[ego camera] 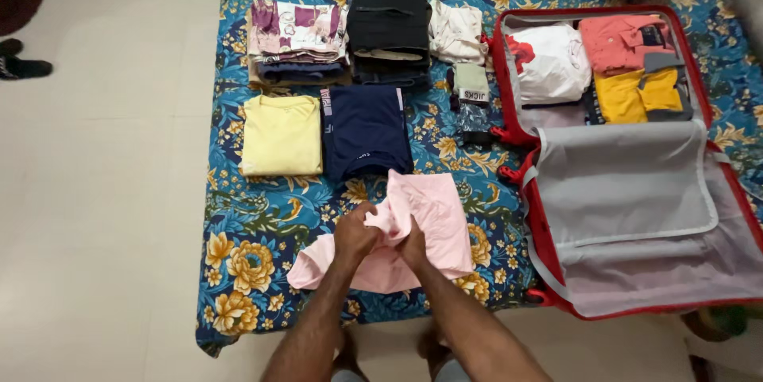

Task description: The person folds several shirts and pieces of clothing by hand on a bed and places them into a red suitcase.

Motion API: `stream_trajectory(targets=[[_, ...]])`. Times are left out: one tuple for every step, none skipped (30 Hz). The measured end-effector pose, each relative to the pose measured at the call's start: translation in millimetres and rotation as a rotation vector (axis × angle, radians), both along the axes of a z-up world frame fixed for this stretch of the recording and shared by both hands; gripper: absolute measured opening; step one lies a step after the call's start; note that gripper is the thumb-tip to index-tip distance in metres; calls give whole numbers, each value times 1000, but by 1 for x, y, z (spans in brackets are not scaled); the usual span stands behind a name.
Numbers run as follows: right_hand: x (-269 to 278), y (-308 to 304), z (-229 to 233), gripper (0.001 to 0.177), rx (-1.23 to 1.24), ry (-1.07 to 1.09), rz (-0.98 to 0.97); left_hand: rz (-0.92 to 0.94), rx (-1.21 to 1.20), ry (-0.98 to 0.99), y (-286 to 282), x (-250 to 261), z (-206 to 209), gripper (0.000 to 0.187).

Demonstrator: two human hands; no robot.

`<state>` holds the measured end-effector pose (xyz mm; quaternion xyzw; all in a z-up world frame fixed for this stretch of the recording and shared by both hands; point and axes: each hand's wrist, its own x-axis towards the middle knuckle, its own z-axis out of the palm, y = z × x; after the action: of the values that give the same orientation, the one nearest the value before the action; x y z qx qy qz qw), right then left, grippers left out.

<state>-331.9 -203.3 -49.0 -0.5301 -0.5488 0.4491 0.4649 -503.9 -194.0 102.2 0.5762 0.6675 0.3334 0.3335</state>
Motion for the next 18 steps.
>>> stream_trajectory(targets=[[5, 6, 3, 50, -102, -56, -43, -24, -50, 35, -3, 1, 4, 24], [11, 12, 7, 38, -205, -111, -84, 46, -1, 42, -5, -3, 6, 23], [22, 15, 13, 38, -241, -199, -3, 111, 51, 45, -5, -10, 5, 22], [35, 15, 20, 38, -277, -286, 78, 175, 103, 48, -6, -23, 1, 21], [55, 18, 29, 38, -305, -380, 160, 242, 162, 43, -3, -34, -6, 22], [76, 19, 39, 41, -138, -415, 160, 310, 221, 38, 1, -46, -15, 22], [99, 15, 49, 45, 22, -450, 169, 321, 147, 53, 2, -60, -26, 20], [125, 11, 61, 37, -152, -461, 109, 332, 72, 69, 4, -76, -36, 19], [154, 5, 75, 31, -327, -468, 53, 350, 87, 121, 8, -91, -45, 21], [179, 6, 88, 27, -219, -359, -49, 369, 102, 172, 9, -103, -51, 25], [200, 0, 101, 26, -244, -324, -180, 438, 72, 35, 10, -113, -55, 24], [219, -6, 114, 27, -269, -289, -311, 504, 43, -103, 13, -121, -56, 24], [234, -12, 125, 31, -383, -2, -391, 566, 11, -241, 12, -130, -54, 26], [247, -17, 134, 36, -493, 288, -464, 565, 78, -160, 13, -139, -51, 26], [257, -25, 141, 38, -530, 305, -522, 561, 142, -80, 15, -145, -47, 31], [265, -33, 146, 41, -567, 322, -579, 556, 206, 1, 11, -145, -44, 37], [271, -37, 152, 43, -602, 337, -635, 543, 182, 121, 0, -141, -42, 43], [273, -42, 154, 44, -634, 294, -601, 529, 157, 240, -18, -133, -42, 50]])
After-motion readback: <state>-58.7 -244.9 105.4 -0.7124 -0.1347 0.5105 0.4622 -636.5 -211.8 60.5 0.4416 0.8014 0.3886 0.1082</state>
